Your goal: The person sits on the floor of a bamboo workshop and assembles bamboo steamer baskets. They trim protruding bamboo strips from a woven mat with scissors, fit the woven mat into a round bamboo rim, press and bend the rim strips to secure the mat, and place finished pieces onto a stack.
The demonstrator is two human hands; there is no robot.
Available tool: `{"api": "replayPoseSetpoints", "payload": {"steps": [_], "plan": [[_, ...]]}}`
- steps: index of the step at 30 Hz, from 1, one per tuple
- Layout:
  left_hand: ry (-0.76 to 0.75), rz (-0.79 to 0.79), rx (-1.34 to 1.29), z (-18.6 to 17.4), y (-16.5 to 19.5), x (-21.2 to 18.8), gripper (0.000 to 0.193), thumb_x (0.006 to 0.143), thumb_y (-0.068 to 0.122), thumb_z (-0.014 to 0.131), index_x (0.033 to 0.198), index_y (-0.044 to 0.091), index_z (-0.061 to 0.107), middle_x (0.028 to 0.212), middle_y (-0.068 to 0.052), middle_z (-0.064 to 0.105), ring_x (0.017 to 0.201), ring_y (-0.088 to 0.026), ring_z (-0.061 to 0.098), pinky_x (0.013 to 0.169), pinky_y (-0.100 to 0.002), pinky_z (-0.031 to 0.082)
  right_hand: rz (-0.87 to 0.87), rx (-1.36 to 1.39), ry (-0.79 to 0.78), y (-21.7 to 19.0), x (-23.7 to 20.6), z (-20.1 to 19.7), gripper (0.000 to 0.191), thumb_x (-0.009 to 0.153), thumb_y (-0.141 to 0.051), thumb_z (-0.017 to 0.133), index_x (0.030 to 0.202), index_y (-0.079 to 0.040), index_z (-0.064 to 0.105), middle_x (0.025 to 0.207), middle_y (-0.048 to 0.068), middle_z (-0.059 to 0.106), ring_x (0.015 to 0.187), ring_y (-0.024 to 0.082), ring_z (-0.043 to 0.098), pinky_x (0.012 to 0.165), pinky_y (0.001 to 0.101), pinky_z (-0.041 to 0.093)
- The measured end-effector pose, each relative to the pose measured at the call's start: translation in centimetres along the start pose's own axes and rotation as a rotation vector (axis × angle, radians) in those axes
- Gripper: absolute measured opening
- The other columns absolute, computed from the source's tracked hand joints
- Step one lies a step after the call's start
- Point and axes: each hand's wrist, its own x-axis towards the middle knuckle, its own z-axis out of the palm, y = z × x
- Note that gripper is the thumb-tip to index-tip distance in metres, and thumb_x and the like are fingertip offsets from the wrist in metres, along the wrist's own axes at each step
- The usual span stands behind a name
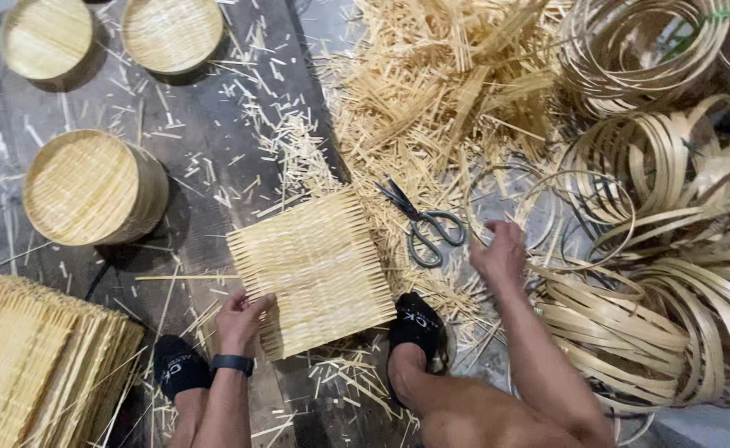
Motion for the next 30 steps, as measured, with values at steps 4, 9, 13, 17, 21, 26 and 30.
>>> {"api": "replayPoseSetpoints", "payload": {"steps": [4,9,13,17,21,26,30], "plan": [[0.010,0.013,0.027,0.8,1.8,-1.5,0.062,0.067,0.018,0.091,0.120,-0.002,0.067,0.092,-0.001,0.069,0.078,-0.011,0.060,0.070,-0.027,0.051,-0.048,-0.353,-0.294,3.7,1.7,0.8,0.041,0.081,-0.027,0.076,0.116,-0.006,0.071,0.122,0.020,0.062,0.118,0.038,0.056,0.101,0.0483,0.047],[0.155,0.173,0.090,0.8,5.4,-3.9,0.087,0.069,0.023,0.095,0.136,-0.005,0.047,0.106,-0.009,0.065,0.091,-0.018,0.063,0.077,-0.030,0.053,-0.011,-0.336,-0.364,5.8,3.1,4.7,0.021,0.091,-0.022,0.065,0.107,-0.019,0.079,0.113,0.011,0.072,0.111,0.033,0.066,0.100,0.0513,0.049],[0.372,0.587,0.342,-1.1,10.4,-7.2,0.074,0.080,0.022,0.091,0.137,-0.006,0.053,0.120,-0.018,0.062,0.105,-0.027,0.064,0.087,-0.036,0.053,-0.076,0.134,0.061,2.6,4.0,1.6,0.014,0.100,-0.018,0.063,0.107,-0.008,0.071,0.099,0.016,0.072,0.090,0.036,0.069,0.081,0.0488,0.055],[0.041,0.694,0.083,1.9,18.7,-10.7,0.029,0.094,0.022,0.077,0.118,0.008,0.072,0.111,-0.010,0.074,0.098,-0.020,0.071,0.088,-0.033,0.060,-0.142,0.515,-0.027,-6.0,4.0,-8.2,0.011,0.099,-0.015,0.069,0.103,-0.005,0.069,0.092,0.010,0.074,0.081,0.017,0.071,0.074,0.0319,0.059],[-0.330,0.877,-0.096,9.5,26.7,-17.2,0.035,0.105,0.020,0.066,0.136,0.003,0.068,0.138,-0.016,0.067,0.129,-0.025,0.060,0.106,-0.038,0.047,-0.503,0.672,-0.296,-17.6,0.2,-17.8,0.013,0.093,-0.016,0.071,0.102,-0.007,0.073,0.096,0.008,0.075,0.081,0.013,0.072,0.069,0.0276,0.060],[-0.534,0.675,-0.607,8.5,32.6,-21.8,0.035,0.106,0.028,0.062,0.130,0.004,0.069,0.107,-0.005,0.075,0.095,-0.008,0.071,0.082,-0.022,0.059,-1.246,0.100,0.049,-28.7,-3.3,-27.5,0.028,0.087,-0.031,0.084,0.095,-0.006,0.076,0.088,0.008,0.072,0.079,0.022,0.070,0.070,0.0375,0.055],[-0.667,0.632,-0.510,2.1,33.8,-20.5,0.033,0.109,0.026,0.064,0.128,0.001,0.075,0.084,0.001,0.067,0.069,-0.003,0.053,0.057,-0.020,0.041,-1.576,0.045,0.352,-32.9,-3.4,-30.3,0.033,0.081,-0.030,0.082,0.101,-0.005,0.076,0.093,0.011,0.069,0.082,0.029,0.069,0.068,0.0418,0.056]]}}
